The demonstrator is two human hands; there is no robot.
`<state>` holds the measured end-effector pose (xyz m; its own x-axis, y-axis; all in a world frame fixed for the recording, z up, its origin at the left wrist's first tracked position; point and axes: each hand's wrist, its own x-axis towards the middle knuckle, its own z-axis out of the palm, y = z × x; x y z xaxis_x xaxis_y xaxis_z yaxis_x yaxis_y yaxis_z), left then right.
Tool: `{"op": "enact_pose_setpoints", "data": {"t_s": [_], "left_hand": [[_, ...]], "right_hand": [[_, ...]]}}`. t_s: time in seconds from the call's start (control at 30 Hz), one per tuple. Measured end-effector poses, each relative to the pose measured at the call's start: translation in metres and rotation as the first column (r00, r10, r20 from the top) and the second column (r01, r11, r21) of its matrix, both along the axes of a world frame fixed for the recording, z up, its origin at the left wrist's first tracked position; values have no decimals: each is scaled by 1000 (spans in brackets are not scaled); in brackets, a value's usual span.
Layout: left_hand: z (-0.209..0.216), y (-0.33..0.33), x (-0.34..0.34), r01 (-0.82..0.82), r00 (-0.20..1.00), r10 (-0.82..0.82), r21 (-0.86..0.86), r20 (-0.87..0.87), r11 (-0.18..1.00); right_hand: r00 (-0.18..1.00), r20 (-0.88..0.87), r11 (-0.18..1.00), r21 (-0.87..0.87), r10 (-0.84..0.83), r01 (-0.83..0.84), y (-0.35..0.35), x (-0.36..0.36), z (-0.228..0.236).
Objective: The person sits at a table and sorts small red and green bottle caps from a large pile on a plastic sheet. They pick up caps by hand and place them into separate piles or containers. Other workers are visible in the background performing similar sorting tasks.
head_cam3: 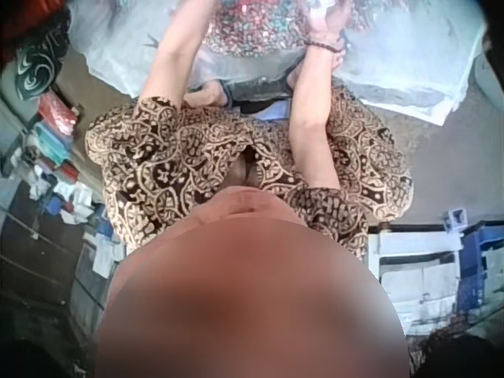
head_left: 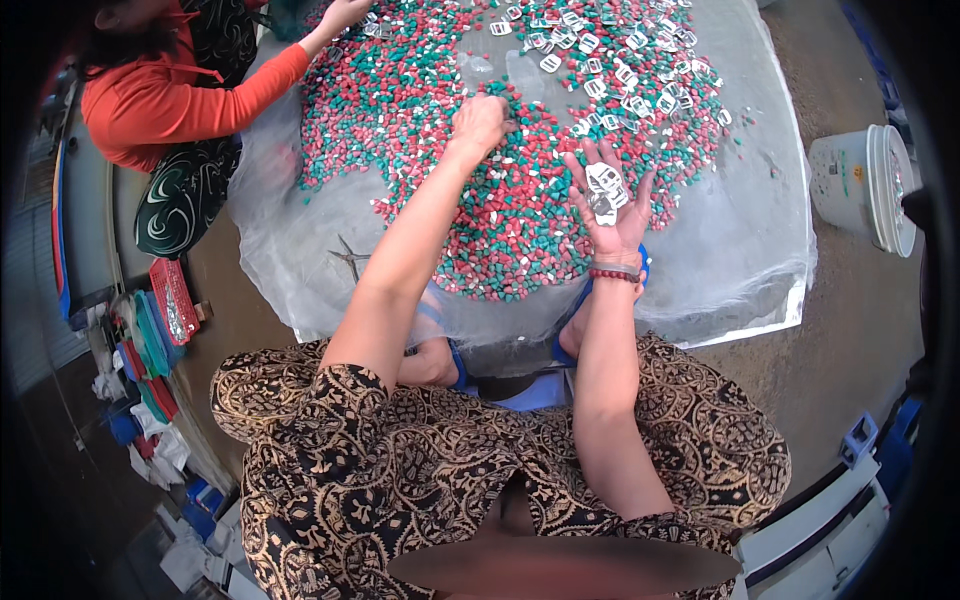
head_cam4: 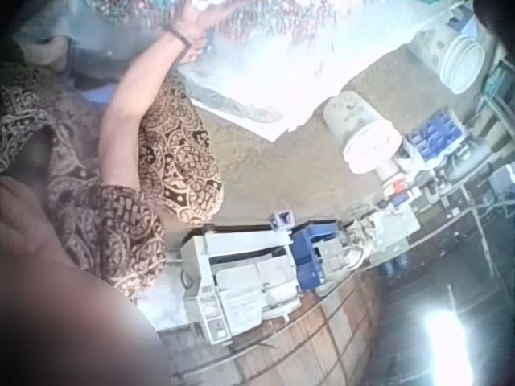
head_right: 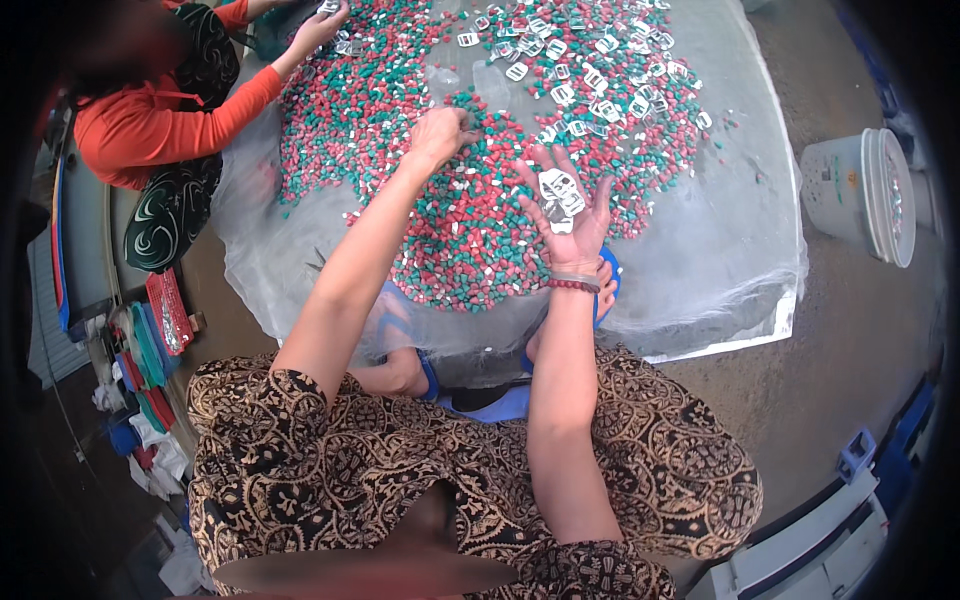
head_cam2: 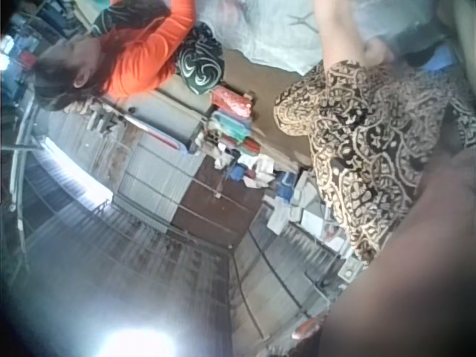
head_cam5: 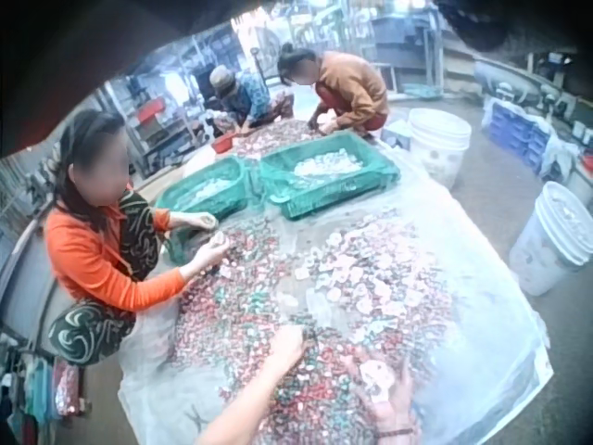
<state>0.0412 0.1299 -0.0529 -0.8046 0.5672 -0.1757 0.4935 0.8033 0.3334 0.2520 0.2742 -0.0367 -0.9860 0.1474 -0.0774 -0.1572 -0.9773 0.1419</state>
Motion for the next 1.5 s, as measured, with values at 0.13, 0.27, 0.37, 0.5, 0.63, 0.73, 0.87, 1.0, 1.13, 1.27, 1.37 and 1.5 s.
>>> {"op": "enact_pose_setpoints", "data": {"t_s": [0.13, 0.27, 0.37, 0.5, 0.63, 0.73, 0.87, 1.0, 1.13, 1.27, 1.37, 1.5], "left_hand": [[47, -28, 10, -38, 999, 37, -41, -36, 998], [92, -39, 15, -118, 973, 77, 180, 220, 977], [116, -32, 39, 132, 939, -231, 354, 254, 926], [135, -8, 85, 448, 856, -492, 244, 161, 860], [128, 20, 93, 465, 876, -470, 436, -105, 771], [98, 50, 57, 230, 928, -330, 435, 171, 871], [38, 93, 41, 302, 909, -350, 222, 225, 927], [0, 126, 54, 330, 925, -334, 52, 182, 942], [-5, 114, 52, 442, 876, -392, -140, 281, 886], [6, 60, 31, 634, 769, -564, -252, 301, 731], [26, 15, 11, 571, 779, -426, -241, 460, 784], [68, -41, -3, 189, 729, -133, -10, 671, 982]], "right_hand": [[995, -77, 986, -160, -59, 46, -1, 1, -2], [952, 302, 992, -95, -52, 84, -14, -9, -1], [991, 83, 994, 25, 104, -106, -33, -8, 8], [967, 189, 984, 2, 173, -176, -52, -10, 14], [965, 246, 996, -26, 86, -82, -44, -12, 5], [961, 275, 999, 10, 30, -34, -22, -2, -3], [947, 305, 994, 24, -105, 103, 9, 13, -8], [915, 336, 972, 142, -225, 187, 27, 17, -12], [902, 379, 975, 162, -207, 155, 28, 16, -17], [917, 364, 986, 88, -164, 142, 26, 17, -21], [930, 322, 983, 99, -179, 155, 27, 20, -17], [941, 275, 977, 135, -195, 163, 27, 19, -4]]}}
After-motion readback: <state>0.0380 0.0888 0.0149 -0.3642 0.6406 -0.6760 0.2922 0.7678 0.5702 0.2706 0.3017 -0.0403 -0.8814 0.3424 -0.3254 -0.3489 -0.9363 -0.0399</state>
